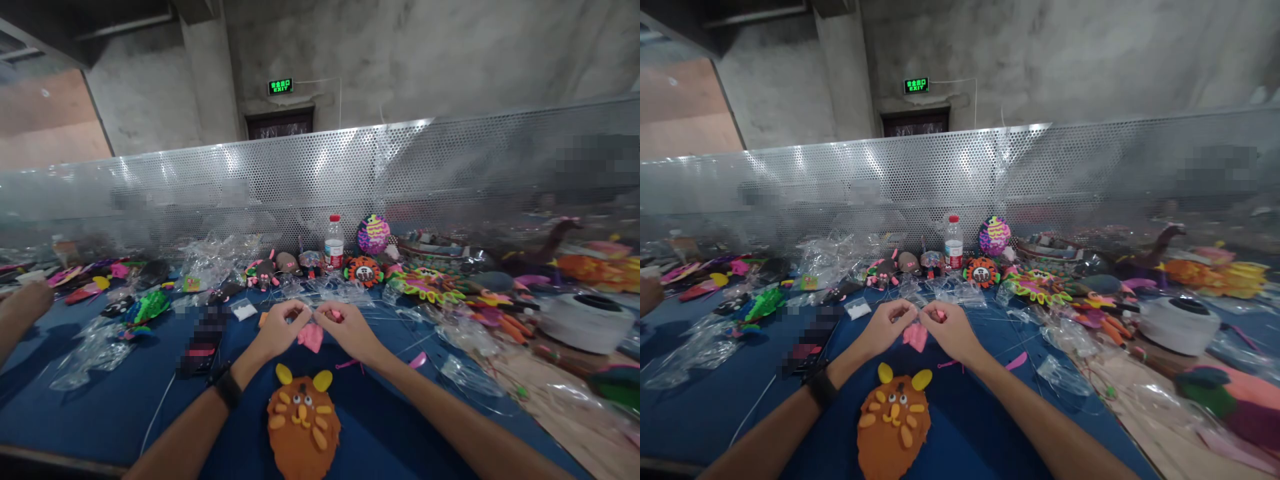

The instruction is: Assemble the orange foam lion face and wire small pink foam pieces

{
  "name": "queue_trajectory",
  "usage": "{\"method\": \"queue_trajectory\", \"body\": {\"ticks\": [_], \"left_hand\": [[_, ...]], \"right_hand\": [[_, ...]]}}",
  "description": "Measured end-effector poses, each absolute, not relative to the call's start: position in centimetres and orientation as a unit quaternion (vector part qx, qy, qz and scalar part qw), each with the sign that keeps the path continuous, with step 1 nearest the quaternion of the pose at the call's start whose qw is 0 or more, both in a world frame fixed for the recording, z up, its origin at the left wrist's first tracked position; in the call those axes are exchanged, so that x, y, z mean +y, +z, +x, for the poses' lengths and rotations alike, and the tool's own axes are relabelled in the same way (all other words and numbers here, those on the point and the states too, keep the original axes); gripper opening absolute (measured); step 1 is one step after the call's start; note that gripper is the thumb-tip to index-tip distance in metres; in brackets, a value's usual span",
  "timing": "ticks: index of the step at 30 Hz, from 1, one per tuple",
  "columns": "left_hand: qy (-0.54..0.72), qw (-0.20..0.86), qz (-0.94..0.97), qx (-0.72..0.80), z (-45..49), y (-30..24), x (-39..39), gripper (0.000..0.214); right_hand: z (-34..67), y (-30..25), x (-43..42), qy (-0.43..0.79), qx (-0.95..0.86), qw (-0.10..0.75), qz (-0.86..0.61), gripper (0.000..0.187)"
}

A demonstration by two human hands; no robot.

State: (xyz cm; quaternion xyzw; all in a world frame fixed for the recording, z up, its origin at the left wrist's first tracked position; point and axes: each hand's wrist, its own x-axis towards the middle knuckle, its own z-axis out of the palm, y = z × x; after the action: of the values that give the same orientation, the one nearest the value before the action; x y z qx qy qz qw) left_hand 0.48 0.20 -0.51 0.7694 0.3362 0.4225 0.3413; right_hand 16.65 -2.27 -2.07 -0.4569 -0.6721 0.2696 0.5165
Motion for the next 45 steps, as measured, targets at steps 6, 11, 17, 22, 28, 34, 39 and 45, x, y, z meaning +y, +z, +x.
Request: {"method": "queue_trajectory", "body": {"ticks": [6, 11, 17, 22, 28, 34, 39, 45], "left_hand": [[0.417, 0.321, 0.779, 0.340, 0.55, -0.26, -0.13, 0.025], [0.414, 0.316, 0.786, 0.333, 0.41, -0.37, -0.05, 0.023], [0.441, 0.317, 0.758, 0.360, 0.17, -0.41, 0.48, 0.021], [0.429, 0.317, 0.770, 0.350, 0.29, -0.43, 0.30, 0.023], [0.423, 0.303, 0.779, 0.349, 0.34, -0.19, -0.05, 0.023], [0.432, 0.310, 0.769, 0.355, 0.15, -0.36, 0.27, 0.022], [0.429, 0.322, 0.775, 0.335, 0.35, -0.28, 0.00, 0.022], [0.431, 0.326, 0.770, 0.340, 0.34, -0.36, 0.18, 0.022]], "right_hand": [[16.64, -2.34, -2.31, 0.257, -0.679, 0.515, -0.455, 0.025], [16.54, -1.88, -2.61, 0.242, -0.688, 0.507, -0.459, 0.028], [16.98, -2.08, -2.17, 0.234, -0.678, 0.520, -0.464, 0.031], [17.08, -2.06, -2.18, 0.194, -0.701, 0.510, -0.460, 0.030], [16.82, -2.36, -2.18, 0.212, -0.697, 0.505, -0.462, 0.032], [17.09, -2.09, -2.29, 0.201, -0.706, 0.496, -0.463, 0.031], [16.99, -1.70, -2.63, 0.184, -0.716, 0.497, -0.453, 0.031], [17.13, -2.07, -2.37, 0.198, -0.710, 0.496, -0.460, 0.030]]}}
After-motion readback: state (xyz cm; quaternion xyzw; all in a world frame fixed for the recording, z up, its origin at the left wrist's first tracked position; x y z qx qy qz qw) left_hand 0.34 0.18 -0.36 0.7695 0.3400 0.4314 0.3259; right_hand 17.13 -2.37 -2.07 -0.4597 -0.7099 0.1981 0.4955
